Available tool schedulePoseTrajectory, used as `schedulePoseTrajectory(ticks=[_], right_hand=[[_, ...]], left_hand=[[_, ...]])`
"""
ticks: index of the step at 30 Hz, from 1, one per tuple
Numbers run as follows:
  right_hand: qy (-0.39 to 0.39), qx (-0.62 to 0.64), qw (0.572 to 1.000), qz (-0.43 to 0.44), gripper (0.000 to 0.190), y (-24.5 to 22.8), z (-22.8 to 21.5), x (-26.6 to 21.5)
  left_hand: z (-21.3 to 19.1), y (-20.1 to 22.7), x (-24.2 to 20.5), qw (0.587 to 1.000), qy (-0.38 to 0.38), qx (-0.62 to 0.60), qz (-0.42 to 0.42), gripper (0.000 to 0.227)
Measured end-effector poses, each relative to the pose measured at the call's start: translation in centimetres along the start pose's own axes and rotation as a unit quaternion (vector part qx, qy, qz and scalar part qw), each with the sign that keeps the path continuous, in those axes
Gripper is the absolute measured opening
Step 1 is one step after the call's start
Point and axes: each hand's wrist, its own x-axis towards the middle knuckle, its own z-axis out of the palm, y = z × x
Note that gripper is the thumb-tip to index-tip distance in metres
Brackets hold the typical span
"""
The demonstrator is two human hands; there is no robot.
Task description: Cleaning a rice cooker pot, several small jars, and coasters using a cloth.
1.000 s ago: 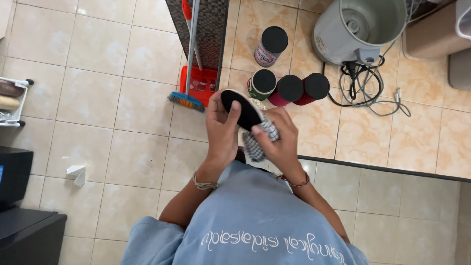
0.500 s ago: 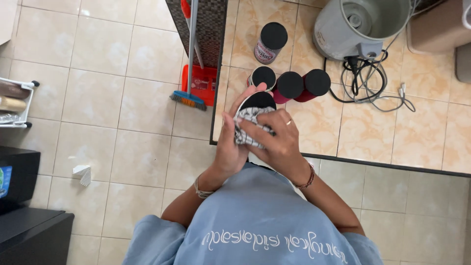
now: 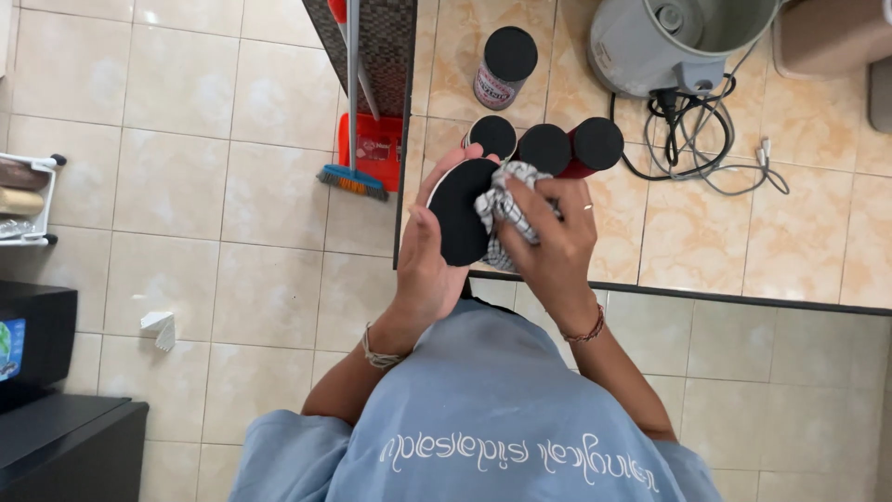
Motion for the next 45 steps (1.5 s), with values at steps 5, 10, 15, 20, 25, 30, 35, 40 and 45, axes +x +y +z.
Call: schedulePoseTrajectory(ticks=[5,10,15,20,25,30,35,40,45], right_hand=[[0.06,-0.087,0.986,0.128,0.037,1.7,-0.2,0.8],[0.056,0.112,0.951,0.282,0.022,8.5,-2.4,-4.8],[0.012,0.444,0.801,0.402,0.032,6.9,-4.6,-8.6],[0.081,0.18,0.895,0.399,0.027,9.8,-7.0,-12.1],[0.074,-0.193,0.93,0.305,0.034,16.0,-3.8,-16.2],[0.022,-0.327,0.908,0.262,0.045,17.4,0.5,-17.0],[-0.024,-0.305,0.917,0.257,0.051,17.1,1.5,-17.1],[-0.02,-0.281,0.916,0.285,0.047,17.1,0.1,-17.6],[0.001,-0.213,0.932,0.295,0.041,15.3,-1.8,-17.3]], left_hand=[[0.1,-1.5,0.6,0.996,0.008,0.083,0.02,0.07],[-0.5,-3.3,-0.1,0.99,0.02,0.132,-0.035,0.066],[-1.3,-7.3,0.4,0.955,-0.041,0.287,-0.057,0.052],[-1.0,-8.0,1.1,0.925,-0.02,0.38,0.017,0.041],[-7.8,-8.4,1.5,0.859,0.046,0.509,0.037,0.04],[-13.1,-9.5,1.5,0.677,0.07,0.731,0.045,0.073],[-15.1,-11.1,0.7,0.593,0.093,0.794,-0.1,0.111],[-13.7,-10.3,0.9,0.572,0.116,0.807,-0.09,0.106],[-15.7,-10.7,-1.3,0.651,0.134,0.746,-0.048,0.064]])
